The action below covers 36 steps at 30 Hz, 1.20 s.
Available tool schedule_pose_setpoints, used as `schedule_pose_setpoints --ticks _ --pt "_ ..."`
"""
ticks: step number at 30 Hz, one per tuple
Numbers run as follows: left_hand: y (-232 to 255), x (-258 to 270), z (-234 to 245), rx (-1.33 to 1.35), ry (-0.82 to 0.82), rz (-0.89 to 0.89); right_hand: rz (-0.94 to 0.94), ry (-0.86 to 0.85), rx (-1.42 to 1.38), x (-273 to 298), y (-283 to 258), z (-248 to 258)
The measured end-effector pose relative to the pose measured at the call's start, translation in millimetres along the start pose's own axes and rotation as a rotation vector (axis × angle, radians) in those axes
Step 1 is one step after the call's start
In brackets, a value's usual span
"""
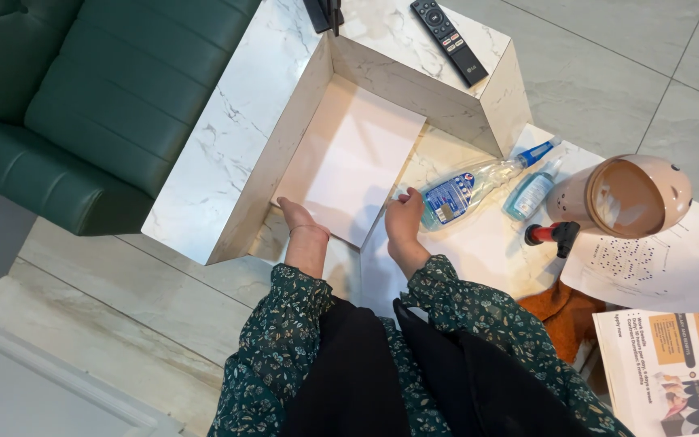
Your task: Sorting and organizing various flyers and documents on a desk.
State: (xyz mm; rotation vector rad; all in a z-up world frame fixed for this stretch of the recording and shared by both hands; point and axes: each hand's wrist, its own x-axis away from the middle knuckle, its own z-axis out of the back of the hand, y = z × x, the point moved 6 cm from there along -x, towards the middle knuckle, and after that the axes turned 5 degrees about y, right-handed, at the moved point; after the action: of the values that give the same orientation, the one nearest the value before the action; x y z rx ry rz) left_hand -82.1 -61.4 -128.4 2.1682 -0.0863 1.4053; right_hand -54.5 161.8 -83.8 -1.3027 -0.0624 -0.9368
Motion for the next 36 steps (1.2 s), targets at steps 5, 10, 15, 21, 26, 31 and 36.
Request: schedule_pose_setpoints --ticks 5,10,15,21,26,31,36 --pt "13 19 -3 0.048 -0.093 0.005 -0.049 -0.126 -0.002 1 11 -12" --pt "13 25 9 -0.013 -0.047 0.032 -0.106 -0.144 -0.162 -9 34 -9" --pt "20 80 3 -0.185 0.076 0.064 -0.165 -0.488 -0.206 24 9 -3" --pt "-65 -47 55 0.014 -0.072 -0.051 -0.075 -0.444 -0.028 1 34 44" --pt "-94 75 51 -0.157 0.205 0.031 0.097 -0.461 0.299 -2 43 90" --pt "-131 66 71 -0.253 0.266 0.016 0.296 -0.140 0.814 16 30 160" --pt "-158 66 81 -0.162 0.217 0.051 0.168 0.171 0.747 29 36 228"
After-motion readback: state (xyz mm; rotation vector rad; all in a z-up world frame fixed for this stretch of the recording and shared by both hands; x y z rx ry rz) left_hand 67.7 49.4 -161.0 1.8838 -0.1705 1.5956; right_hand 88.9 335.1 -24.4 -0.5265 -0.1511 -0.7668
